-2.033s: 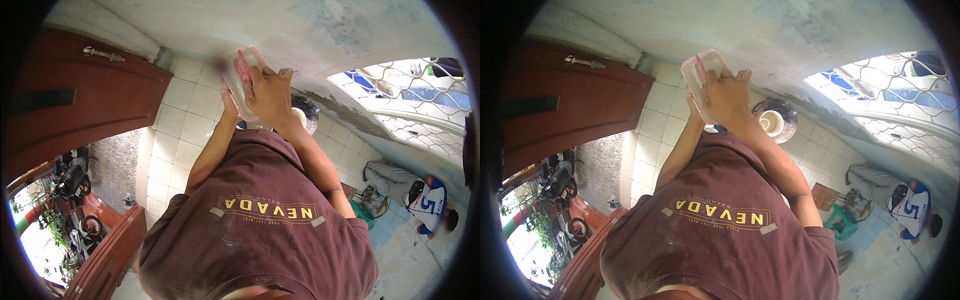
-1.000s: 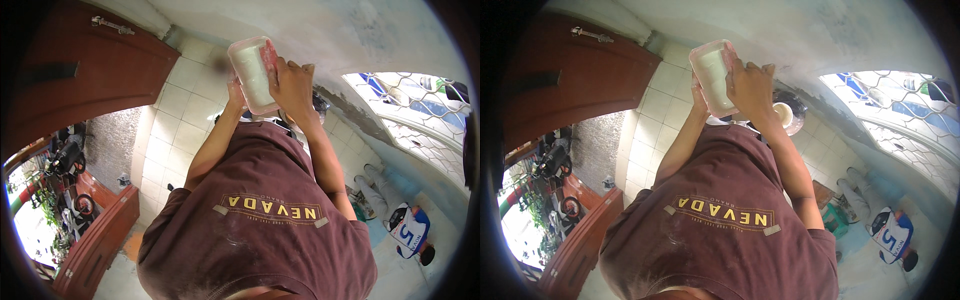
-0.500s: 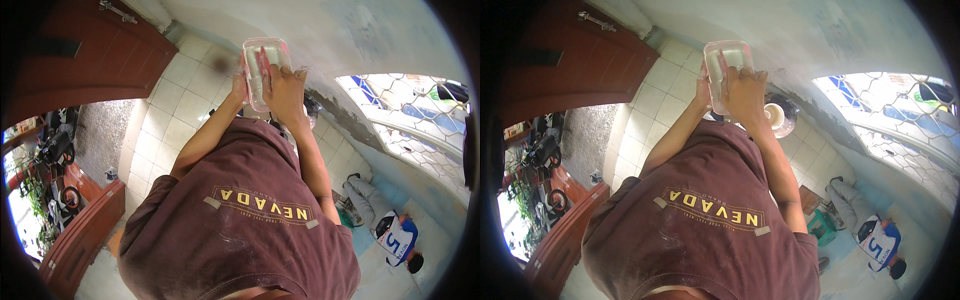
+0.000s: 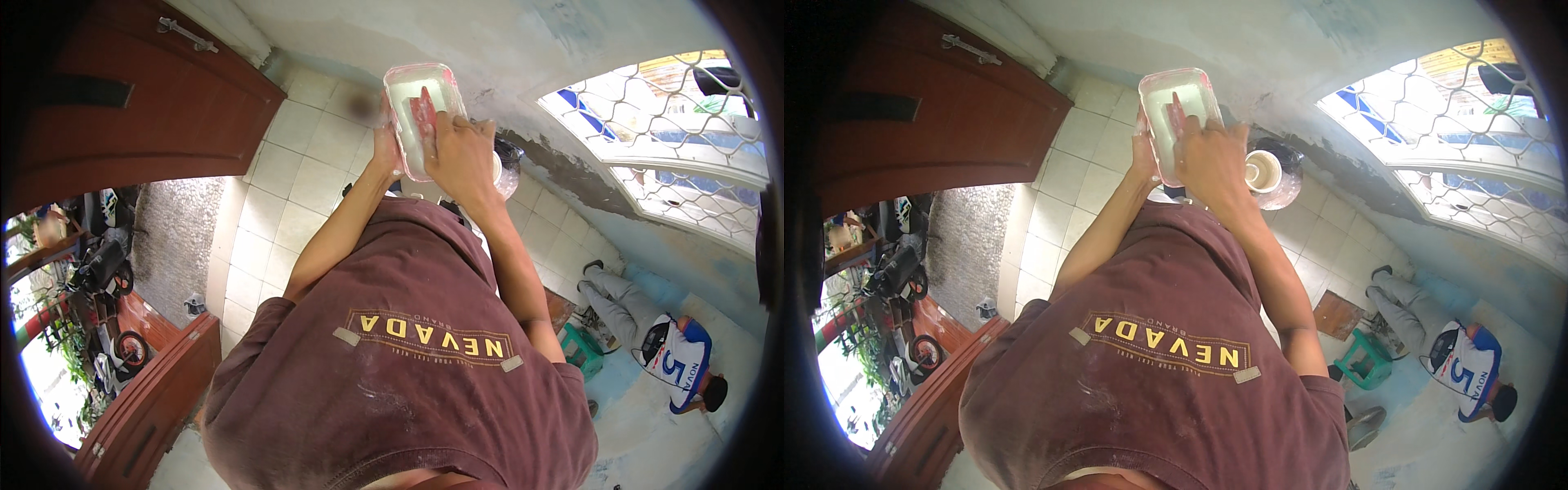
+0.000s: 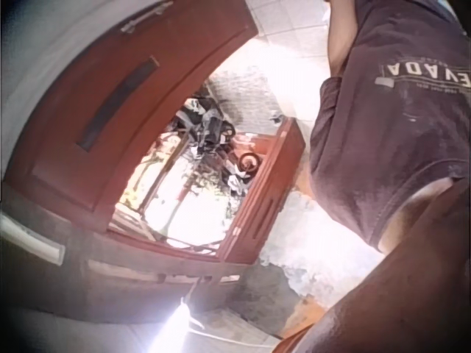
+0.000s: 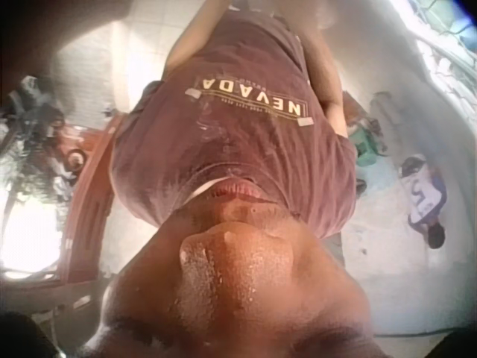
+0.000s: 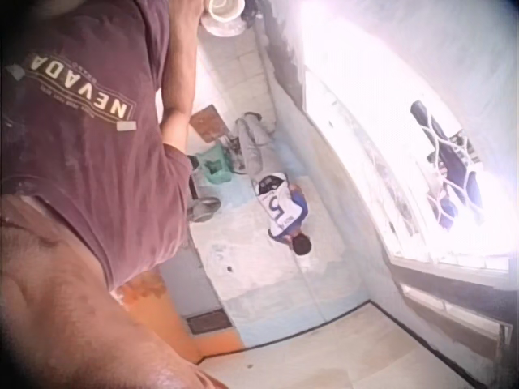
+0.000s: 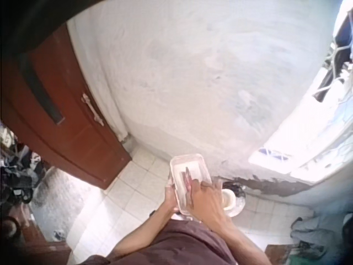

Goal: The person applies putty to a wall using a scraper and then loads more putty onto the scraper from a plastic container.

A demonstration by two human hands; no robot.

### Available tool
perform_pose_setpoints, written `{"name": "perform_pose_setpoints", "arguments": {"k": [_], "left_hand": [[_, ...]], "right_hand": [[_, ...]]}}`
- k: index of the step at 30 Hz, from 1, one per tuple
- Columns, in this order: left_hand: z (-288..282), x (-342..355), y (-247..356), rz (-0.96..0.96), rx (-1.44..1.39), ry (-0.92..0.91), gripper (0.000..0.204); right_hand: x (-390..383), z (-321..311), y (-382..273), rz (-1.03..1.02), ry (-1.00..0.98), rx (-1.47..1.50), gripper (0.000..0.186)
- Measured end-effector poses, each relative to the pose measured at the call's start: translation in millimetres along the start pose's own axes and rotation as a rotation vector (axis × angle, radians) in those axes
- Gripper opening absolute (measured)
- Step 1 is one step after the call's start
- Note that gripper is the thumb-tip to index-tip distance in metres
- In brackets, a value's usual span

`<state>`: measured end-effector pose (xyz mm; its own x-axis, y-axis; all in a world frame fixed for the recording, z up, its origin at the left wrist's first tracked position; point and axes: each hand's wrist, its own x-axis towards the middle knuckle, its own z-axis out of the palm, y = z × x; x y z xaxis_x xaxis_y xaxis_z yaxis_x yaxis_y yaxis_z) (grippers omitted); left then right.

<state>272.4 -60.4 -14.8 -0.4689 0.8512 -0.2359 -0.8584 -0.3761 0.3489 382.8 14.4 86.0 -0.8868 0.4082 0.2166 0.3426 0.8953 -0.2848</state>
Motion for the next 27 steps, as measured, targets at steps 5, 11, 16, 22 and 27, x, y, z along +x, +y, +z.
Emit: {"name": "perform_pose_setpoints", "arguments": {"k": [5, 11, 16, 22, 27], "left_hand": [[-6.0, -41.6, -11.8, -0.051, 0.05, -0.019, 0.075], [-38.6, -102.0, -24.7, -0.081, 0.072, 0.13, 0.074], [-49.0, -149.3, -25.0, -0.025, 0.214, 0.159, 0.069], [-52.5, -174.6, -22.8, -0.007, 0.168, 0.124, 0.059], [-81.8, -163.3, 0.8, -0.044, -0.036, -0.029, 0.055]], "right_hand": [[-30.2, -4.4, -1.7, 0.081, 0.054, -0.029, 0.018], [-93.5, 0.1, -41.6, -0.045, -0.073, 0.121, 0.022], [-126.5, 3.6, -59.0, 0.087, 0.036, 0.071, 0.021], [-144.5, 8.1, -93.0, 0.011, -0.03, 0.141, 0.016], [-131.8, -9.7, -82.0, 0.118, 0.11, 0.1, 0.016]]}}
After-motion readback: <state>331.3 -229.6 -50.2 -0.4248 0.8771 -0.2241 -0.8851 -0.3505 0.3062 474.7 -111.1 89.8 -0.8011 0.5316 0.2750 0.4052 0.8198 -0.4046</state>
